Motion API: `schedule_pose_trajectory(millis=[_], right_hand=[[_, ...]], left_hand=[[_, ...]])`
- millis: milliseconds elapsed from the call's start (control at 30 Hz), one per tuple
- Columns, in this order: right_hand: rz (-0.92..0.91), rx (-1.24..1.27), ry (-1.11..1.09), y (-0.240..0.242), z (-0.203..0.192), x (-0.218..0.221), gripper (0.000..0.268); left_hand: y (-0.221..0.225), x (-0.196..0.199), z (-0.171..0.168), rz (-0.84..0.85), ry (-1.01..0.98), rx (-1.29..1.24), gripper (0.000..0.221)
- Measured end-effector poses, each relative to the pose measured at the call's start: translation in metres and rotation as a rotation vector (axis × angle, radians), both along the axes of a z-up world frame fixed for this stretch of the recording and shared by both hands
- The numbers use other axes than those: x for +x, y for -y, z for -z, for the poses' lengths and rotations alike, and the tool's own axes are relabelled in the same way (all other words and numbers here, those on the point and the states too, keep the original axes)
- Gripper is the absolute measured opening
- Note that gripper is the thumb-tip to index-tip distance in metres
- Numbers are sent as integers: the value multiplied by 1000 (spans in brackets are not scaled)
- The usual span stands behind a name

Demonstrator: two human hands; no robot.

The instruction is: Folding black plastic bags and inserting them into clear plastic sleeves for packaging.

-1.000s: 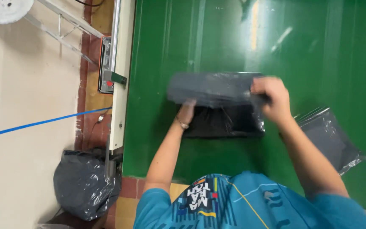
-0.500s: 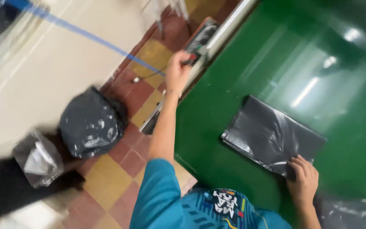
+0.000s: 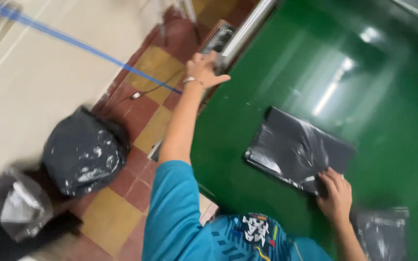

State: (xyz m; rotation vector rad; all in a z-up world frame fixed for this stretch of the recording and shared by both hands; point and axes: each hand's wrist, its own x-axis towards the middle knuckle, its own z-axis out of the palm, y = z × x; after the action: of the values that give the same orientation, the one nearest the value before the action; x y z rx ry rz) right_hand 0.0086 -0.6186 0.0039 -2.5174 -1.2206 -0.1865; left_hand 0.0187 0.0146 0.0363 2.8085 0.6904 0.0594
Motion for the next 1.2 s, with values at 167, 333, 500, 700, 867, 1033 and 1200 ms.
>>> schedule_pose_trajectory(millis=[167,333,500,700,867,1033,1200], right_hand=[[88,-30,25,1,7,-7,87],[96,-32,59,1,14,-7,89],[135,-31,42,-5,14,-10,77],[142,-47,13,-4,17,-10,74],[140,-62,-11,-2,17,-9,75],[152,-29,-24,-3,18,-12,74],[123,-13,-26,-5,12,-10,74]], left_hand=[[6,0,-23,98,-225,59,117],[6,2,-20,131,-281,94,111],[-13,16,-3,33,-238,47,100],[-15,9,35,39,-156,90,116],[-13,5,20,83,-136,91,109],[-8,9,-2,87,-226,103,108],[-11,15,-5,57,-224,48,106]])
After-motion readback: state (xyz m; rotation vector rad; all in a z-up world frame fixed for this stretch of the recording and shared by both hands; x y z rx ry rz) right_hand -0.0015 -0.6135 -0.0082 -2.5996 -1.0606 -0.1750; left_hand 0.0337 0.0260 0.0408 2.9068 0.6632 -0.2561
